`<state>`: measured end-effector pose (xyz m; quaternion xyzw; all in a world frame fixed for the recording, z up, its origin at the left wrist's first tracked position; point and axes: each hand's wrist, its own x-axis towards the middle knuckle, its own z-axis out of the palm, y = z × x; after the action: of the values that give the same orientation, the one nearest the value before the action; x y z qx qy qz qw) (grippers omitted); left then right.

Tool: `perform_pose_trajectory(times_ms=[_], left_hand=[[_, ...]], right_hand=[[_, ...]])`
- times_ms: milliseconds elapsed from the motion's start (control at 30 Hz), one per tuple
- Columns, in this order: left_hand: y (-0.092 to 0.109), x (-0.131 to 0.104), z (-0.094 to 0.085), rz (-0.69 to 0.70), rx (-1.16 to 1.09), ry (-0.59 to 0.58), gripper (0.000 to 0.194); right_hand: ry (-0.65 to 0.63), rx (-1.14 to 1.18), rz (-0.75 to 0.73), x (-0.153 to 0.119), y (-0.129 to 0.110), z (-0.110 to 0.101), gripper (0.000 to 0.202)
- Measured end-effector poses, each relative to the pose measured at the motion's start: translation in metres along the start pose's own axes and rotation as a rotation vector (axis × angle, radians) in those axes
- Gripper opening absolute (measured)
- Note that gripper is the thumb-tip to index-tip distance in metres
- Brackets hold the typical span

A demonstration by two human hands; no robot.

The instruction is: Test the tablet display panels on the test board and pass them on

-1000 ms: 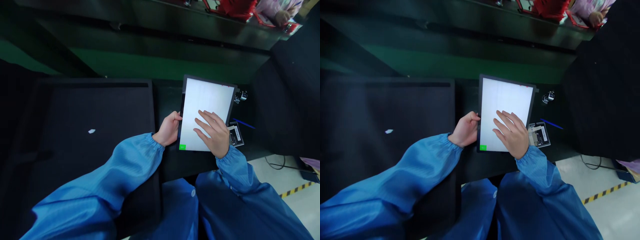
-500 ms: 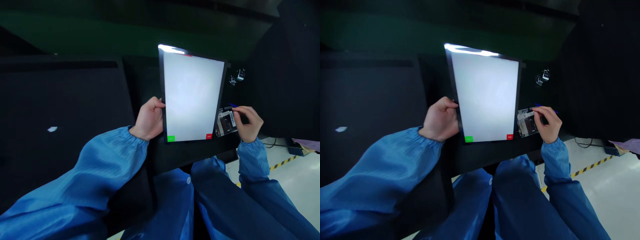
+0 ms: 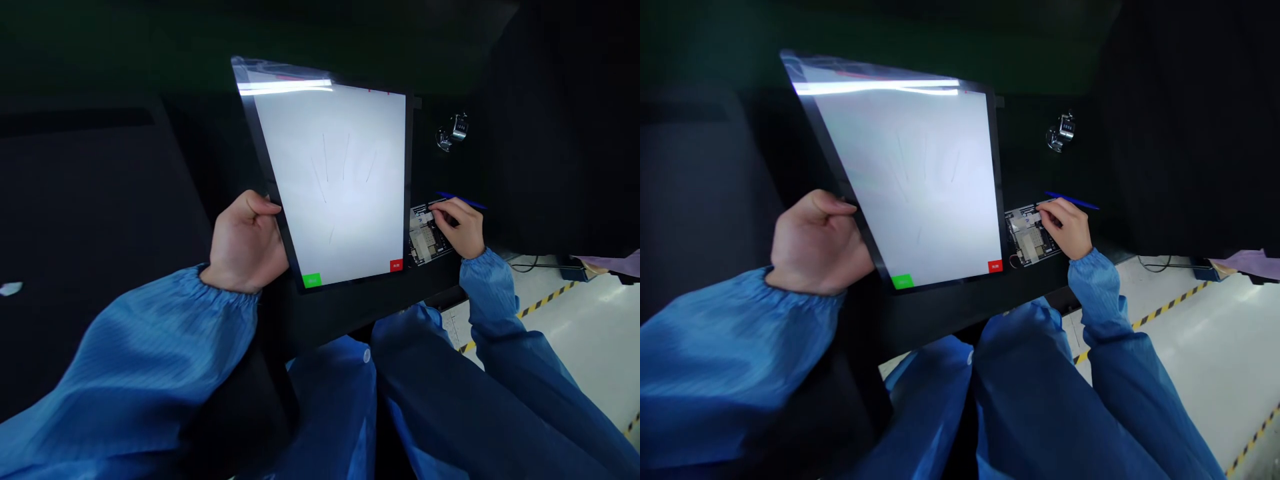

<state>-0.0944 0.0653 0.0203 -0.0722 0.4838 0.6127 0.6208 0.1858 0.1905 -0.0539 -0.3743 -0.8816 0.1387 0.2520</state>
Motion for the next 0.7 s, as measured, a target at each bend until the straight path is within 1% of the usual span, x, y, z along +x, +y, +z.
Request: perform_pose_trajectory(times_ms=[100,167,233,300,333,400,433,567,633,700], left_hand=[[0.000,0.000,-0.002,-0.003,0.006,-0.011,0.050],[0.000,0.001,-0.003,0.008,0.012,-0.008,0.051],[0.000,0.002,-0.004,0.011,0.018,-0.013,0.051],[-0.001,0.003,-0.007,0.011,0.015,-0.027,0.051],[-0.001,0.004,-0.008,0.014,0.011,-0.033,0.051],[0.000,0.005,-0.011,0.032,-0.003,-0.043,0.051],[0.000,0.006,-0.012,0.035,-0.012,-0.049,0.051],[0.000,0.008,-0.012,-0.017,-0.035,-0.070,0.050],[-0.003,0.010,-0.012,0.021,-0.039,-0.050,0.053],[-0.005,0.012,-0.012,0.083,-0.036,-0.034,0.056]], right_hand=[[-0.001,0.018,0.007,0.001,0.001,0.000,0.021],[-0.001,0.041,0.004,0.002,-0.004,-0.002,0.020],[0.008,0.077,0.023,0.002,-0.014,-0.004,0.017],[-0.011,0.130,0.067,0.000,-0.028,-0.006,0.013],[-0.040,0.154,0.088,-0.001,-0.035,-0.007,0.010],[-0.145,0.171,0.111,-0.001,-0.048,-0.007,0.004],[-0.207,0.155,0.122,-0.001,-0.052,-0.006,0.006],[-0.425,-0.012,0.215,0.012,-0.060,-0.001,0.013],[-0.511,-0.104,0.270,0.020,-0.063,0.000,0.013],[-0.569,-0.178,0.314,0.026,-0.067,0.000,0.010]])
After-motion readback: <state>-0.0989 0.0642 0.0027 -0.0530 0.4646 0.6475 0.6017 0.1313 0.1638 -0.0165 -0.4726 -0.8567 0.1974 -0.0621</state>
